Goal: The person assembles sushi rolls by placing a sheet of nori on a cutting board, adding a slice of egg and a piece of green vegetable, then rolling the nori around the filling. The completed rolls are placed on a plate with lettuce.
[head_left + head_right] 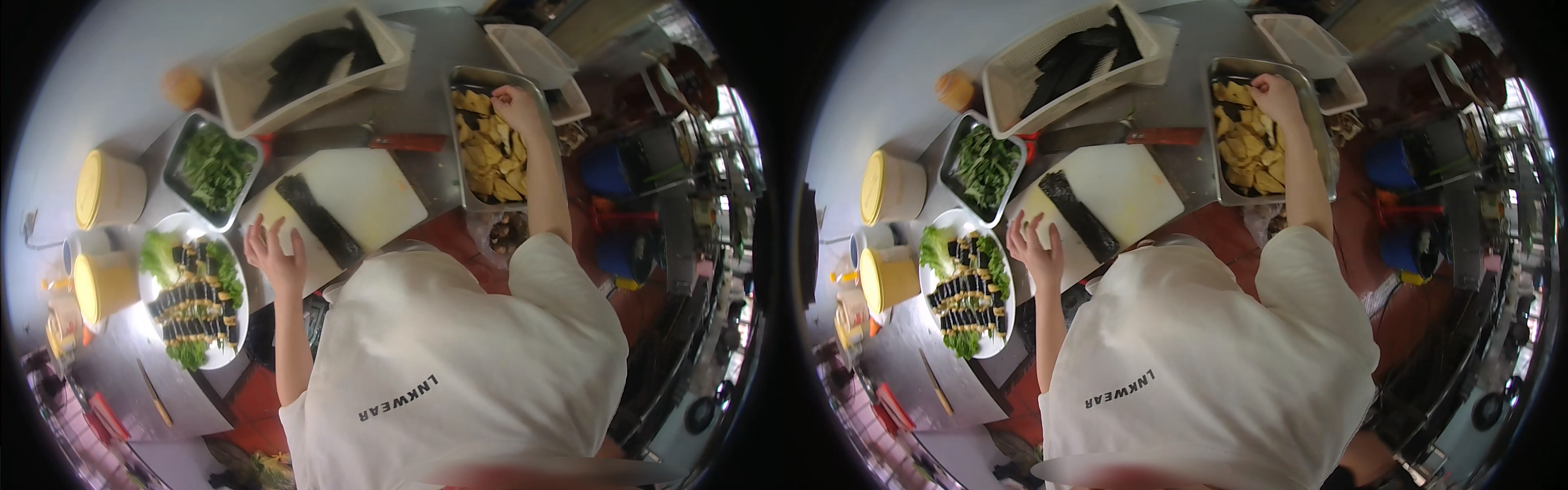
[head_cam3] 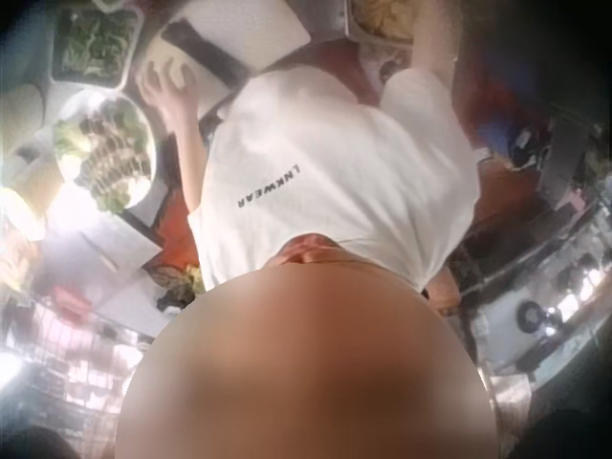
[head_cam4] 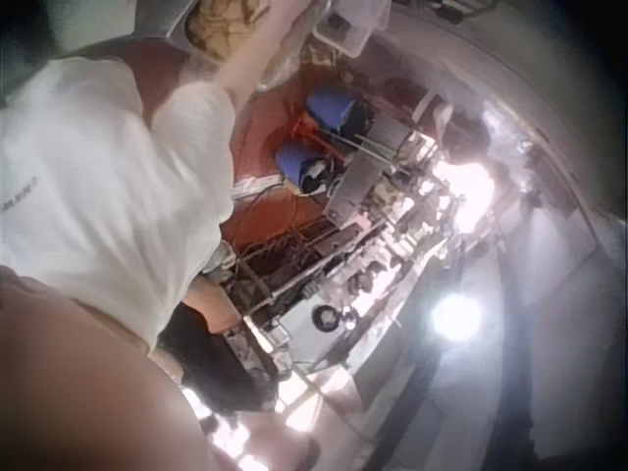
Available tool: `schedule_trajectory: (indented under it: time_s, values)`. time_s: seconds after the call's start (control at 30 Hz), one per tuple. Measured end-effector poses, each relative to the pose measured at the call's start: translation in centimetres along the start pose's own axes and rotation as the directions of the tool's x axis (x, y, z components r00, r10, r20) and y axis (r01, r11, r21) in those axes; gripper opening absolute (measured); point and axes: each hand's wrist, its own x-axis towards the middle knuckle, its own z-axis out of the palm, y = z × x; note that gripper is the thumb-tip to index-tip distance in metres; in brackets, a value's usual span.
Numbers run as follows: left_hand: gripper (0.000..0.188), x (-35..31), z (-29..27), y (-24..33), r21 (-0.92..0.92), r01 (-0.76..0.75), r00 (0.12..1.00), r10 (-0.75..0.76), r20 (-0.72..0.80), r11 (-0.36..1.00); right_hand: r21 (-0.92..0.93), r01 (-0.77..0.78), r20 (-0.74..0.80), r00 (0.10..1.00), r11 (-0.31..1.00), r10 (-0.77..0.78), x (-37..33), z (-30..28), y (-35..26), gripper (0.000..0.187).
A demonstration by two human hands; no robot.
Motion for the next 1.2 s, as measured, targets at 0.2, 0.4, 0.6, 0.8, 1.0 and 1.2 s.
schedule_trajectory:
  time_s: [0.2,0.4,0.6,0.8,1.0,1.2]
  values:
    - [0.028,-2.4,1.7,2.1,-0.111,-0.02,0.995,0.03,0.094,0.994,-0.235,-0.126,0.418,0.882,0.964,0.217,-2.1,-4.0,7.2,0.034]
    - [0.031,-2.4,2.0,2.1,-0.102,-0.005,0.994,0.016,0.108,0.995,-0.116,-0.107,0.352,0.925,0.988,0.141,-6.5,-4.2,7.6,0.041]
    - [0.031,-2.3,2.0,2.1,-0.126,-0.011,0.993,0.026,0.114,0.992,-0.031,-0.082,0.189,0.978,0.996,0.086,-7.3,-3.3,8.2,0.019]
    - [0.035,-2.5,2.2,1.8,-0.179,0.009,0.996,0.007,0.084,0.984,0.585,-0.162,0.16,0.984,0.795,0.083,-4.8,-5.1,4.5,0.007]
    - [0.06,-2.0,1.3,1.6,-0.316,0.024,0.995,0.008,0.101,0.949,0.853,-0.208,0.345,0.913,0.479,-0.217,-7.2,4.5,-10.0,0.009]
    - [0.074,-2.4,1.1,1.3,-0.403,0.081,0.996,-0.059,0.067,0.912,0.468,0.703,0.039,0.589,0.535,-0.807,-13.2,10.9,-22.1,0.013]
